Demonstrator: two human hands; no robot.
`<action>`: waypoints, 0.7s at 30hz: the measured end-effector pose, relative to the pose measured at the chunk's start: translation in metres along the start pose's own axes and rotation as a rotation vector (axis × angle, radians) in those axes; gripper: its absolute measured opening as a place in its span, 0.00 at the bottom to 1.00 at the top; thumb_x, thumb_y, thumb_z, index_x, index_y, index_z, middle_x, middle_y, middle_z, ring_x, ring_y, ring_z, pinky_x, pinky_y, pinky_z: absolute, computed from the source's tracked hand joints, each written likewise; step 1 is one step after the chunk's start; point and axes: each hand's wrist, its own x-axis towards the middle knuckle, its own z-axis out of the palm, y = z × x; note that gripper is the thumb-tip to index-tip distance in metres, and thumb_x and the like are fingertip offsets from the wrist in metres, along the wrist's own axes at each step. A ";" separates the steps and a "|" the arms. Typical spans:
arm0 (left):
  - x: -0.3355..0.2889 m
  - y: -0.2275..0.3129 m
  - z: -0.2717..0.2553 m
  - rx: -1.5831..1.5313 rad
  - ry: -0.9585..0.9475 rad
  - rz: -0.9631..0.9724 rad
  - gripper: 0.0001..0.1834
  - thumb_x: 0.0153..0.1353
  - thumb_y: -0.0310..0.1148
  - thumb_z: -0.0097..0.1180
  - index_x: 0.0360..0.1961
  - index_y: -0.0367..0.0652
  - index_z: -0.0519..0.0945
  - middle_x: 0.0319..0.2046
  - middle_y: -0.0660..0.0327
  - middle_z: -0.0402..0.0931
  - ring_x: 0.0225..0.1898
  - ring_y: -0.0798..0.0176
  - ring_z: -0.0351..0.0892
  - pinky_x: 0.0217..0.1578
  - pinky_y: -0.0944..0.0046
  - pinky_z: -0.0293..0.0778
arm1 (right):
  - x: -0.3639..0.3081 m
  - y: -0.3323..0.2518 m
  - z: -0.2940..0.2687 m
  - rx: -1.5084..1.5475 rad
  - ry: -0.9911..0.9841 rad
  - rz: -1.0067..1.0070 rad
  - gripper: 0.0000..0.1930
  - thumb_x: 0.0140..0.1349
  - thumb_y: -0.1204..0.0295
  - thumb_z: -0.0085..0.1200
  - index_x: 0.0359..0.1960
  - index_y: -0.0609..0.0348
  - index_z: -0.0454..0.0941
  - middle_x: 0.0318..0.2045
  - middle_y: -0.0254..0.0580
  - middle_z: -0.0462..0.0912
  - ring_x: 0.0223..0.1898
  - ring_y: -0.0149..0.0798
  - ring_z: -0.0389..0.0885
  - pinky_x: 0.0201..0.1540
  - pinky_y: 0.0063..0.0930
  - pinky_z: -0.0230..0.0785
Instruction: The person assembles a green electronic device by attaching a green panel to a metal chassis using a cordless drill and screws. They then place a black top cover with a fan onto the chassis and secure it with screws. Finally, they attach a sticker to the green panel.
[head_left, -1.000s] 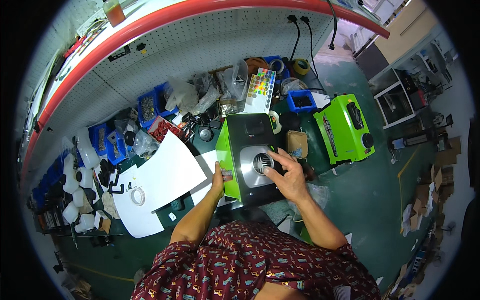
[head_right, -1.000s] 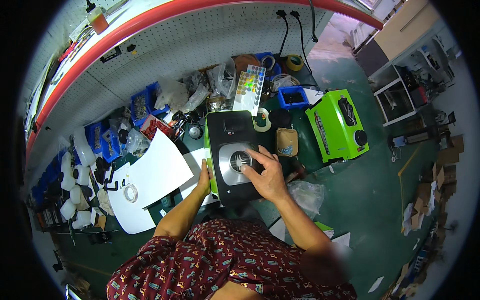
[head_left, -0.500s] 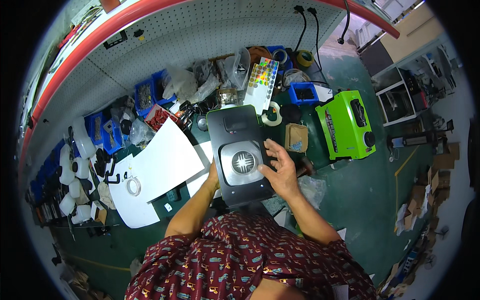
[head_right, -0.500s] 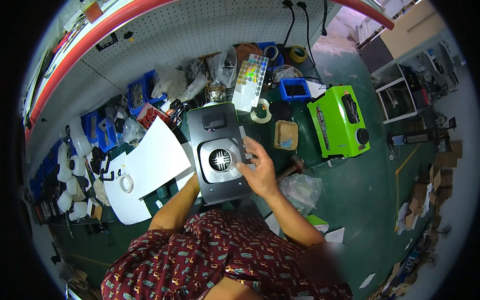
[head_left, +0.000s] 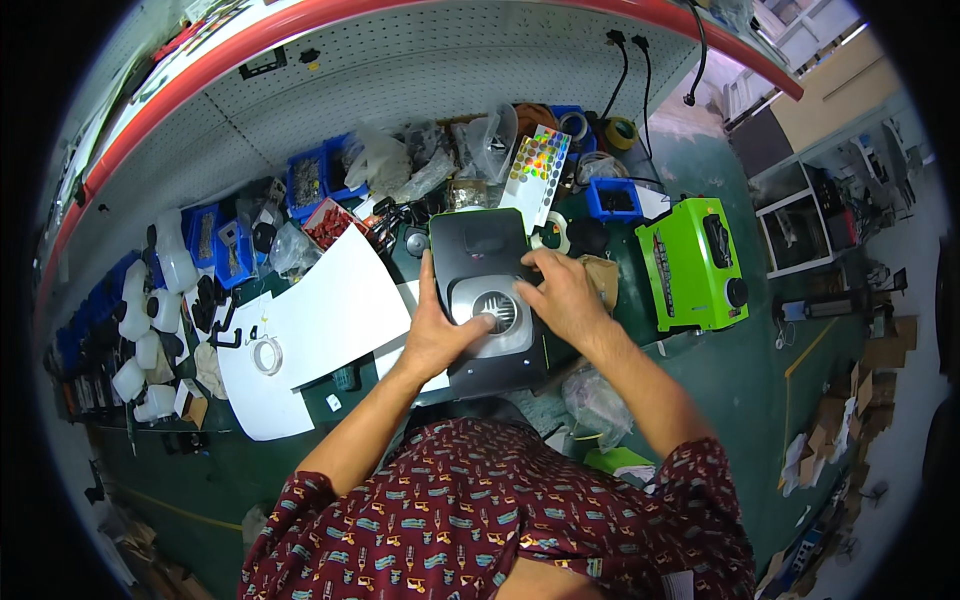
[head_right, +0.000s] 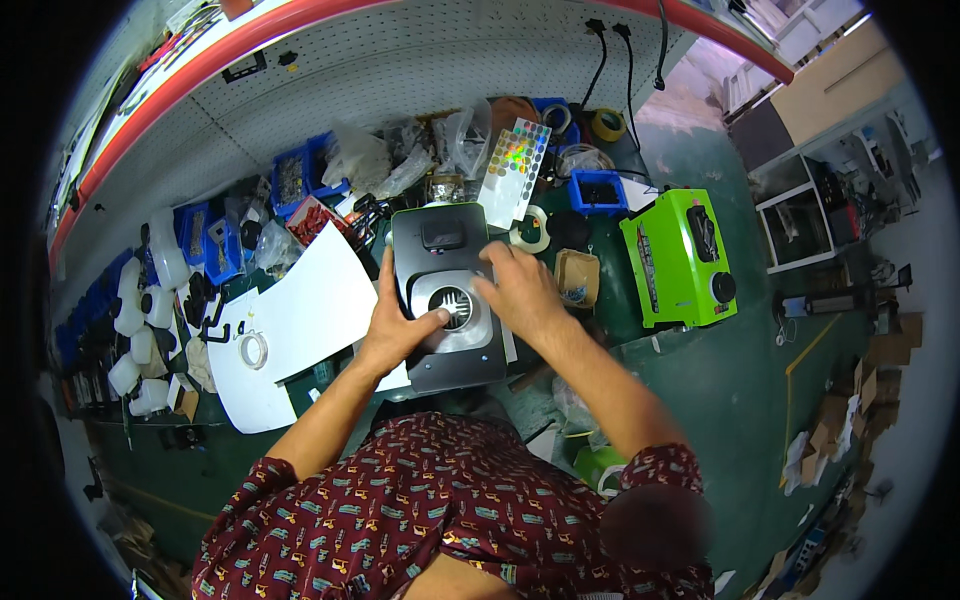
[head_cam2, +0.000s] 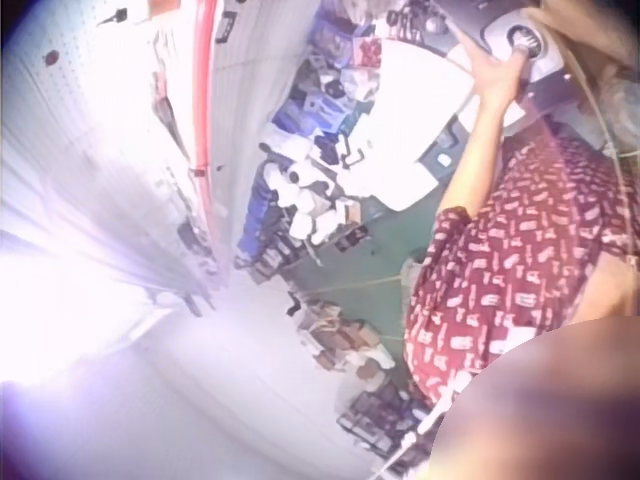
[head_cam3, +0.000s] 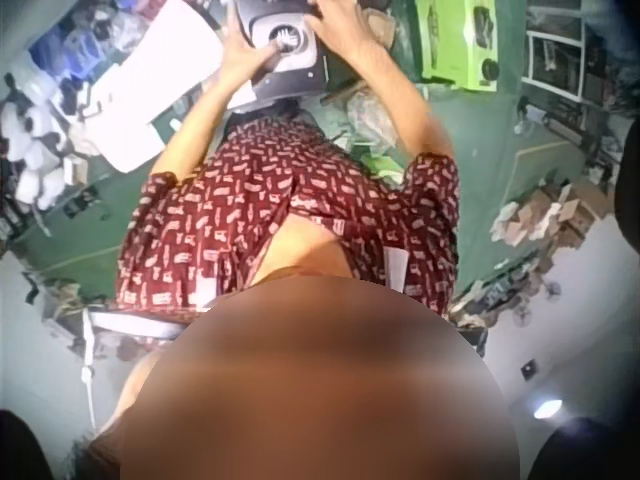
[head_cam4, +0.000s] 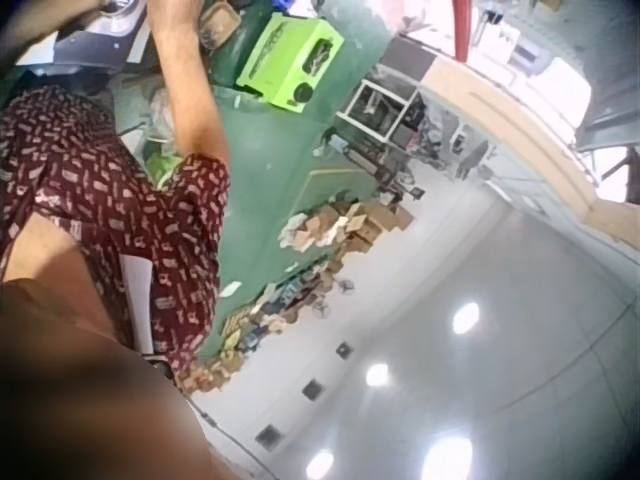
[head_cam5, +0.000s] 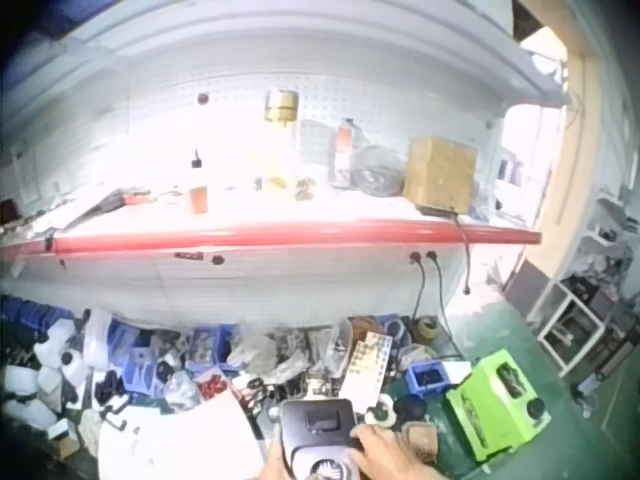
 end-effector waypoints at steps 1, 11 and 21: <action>0.001 -0.002 0.003 0.005 0.024 -0.005 0.67 0.52 0.34 0.73 0.81 0.33 0.35 0.71 0.39 0.62 0.70 0.48 0.67 0.71 0.57 0.62 | 0.009 0.002 -0.003 -0.133 0.002 -0.091 0.18 0.59 0.73 0.68 0.49 0.64 0.76 0.41 0.56 0.87 0.36 0.52 0.89 0.42 0.42 0.81; 0.004 -0.022 0.007 -0.005 0.069 0.028 0.68 0.48 0.33 0.72 0.79 0.27 0.36 0.72 0.35 0.58 0.73 0.44 0.63 0.72 0.57 0.61 | 0.047 -0.050 -0.003 -0.581 -0.281 0.102 0.21 0.57 0.77 0.57 0.51 0.67 0.67 0.38 0.65 0.86 0.44 0.65 0.87 0.48 0.54 0.80; -0.005 -0.037 -0.004 -0.039 0.043 0.162 0.66 0.56 0.43 0.76 0.80 0.31 0.40 0.72 0.36 0.60 0.74 0.47 0.61 0.74 0.55 0.57 | 0.012 0.005 -0.008 0.020 -0.097 0.244 0.23 0.61 0.69 0.64 0.57 0.61 0.75 0.31 0.45 0.85 0.36 0.43 0.86 0.40 0.36 0.79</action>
